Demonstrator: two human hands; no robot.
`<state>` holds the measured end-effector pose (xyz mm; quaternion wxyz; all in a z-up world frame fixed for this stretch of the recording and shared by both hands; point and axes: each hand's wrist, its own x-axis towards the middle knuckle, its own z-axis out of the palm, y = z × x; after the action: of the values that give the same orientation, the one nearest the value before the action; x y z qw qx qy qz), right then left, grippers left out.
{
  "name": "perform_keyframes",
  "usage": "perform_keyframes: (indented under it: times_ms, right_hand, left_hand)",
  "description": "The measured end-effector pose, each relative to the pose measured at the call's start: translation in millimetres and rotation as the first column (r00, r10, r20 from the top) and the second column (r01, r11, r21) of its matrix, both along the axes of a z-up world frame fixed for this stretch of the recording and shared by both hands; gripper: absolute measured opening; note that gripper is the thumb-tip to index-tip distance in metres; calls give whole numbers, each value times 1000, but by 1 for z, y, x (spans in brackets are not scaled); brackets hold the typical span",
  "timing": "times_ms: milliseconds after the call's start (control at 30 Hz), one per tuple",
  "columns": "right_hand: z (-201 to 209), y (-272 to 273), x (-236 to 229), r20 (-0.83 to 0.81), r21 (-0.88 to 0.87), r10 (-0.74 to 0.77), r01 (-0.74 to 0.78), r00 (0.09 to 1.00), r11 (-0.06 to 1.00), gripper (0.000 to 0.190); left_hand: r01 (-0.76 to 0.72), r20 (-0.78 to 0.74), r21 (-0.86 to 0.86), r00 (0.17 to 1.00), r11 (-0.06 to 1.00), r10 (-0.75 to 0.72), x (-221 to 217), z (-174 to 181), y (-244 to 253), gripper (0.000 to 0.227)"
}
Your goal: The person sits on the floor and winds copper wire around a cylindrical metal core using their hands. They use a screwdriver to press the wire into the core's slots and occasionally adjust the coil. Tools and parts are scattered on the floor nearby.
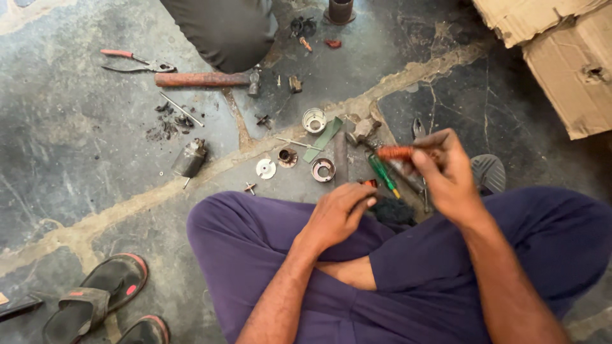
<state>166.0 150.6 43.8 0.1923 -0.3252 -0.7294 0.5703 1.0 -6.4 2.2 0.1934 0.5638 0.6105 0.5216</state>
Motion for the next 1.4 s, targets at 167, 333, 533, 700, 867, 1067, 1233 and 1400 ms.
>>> perform_keyframes:
  times_ms: [167, 333, 533, 700, 867, 1067, 1233, 1400]
  right_hand:
    - [-3, 5, 3, 348, 28, 559, -604, 753, 797, 22]
    - [-11, 1, 7, -136, -98, 82, -95, 987, 991, 23]
    - [-16, 4, 8, 393, 170, 465, -559, 793, 811, 21]
    - [-14, 0, 2, -138, -130, 122, -140, 983, 982, 24]
    - [3, -1, -5, 650, 198, 271, -503, 710, 841, 25]
    - [6, -5, 5, -134, -282, 225, -255, 965, 925, 22]
    - [-4, -5, -3, 473, 226, 244, -384, 847, 895, 26]
    - [-4, -12, 15, -14, -330, 586, -557, 810, 762, 23]
  left_hand:
    - [-55, -21, -65, 998, 996, 54, -4, 2, 5, 14]
    - [-21, -24, 0, 1000, 1000, 21, 1, 0, 0, 16]
    - [-95, -145, -59, 986, 994, 86, -5, 1, 5, 13]
    - [-4, -42, 35, 999, 999, 5, -2, 2, 0, 15]
    - [-27, -173, -5, 985, 1000, 25, -3, 10, 6, 15]
    - [-12, -147, 25, 989, 1000, 16, 5, 10, -1, 20]
    - [12, -250, 38, 968, 999, -2, 5, 2, 6, 19]
    - [23, 72, -131, 997, 991, -14, -1, -18, -4, 8]
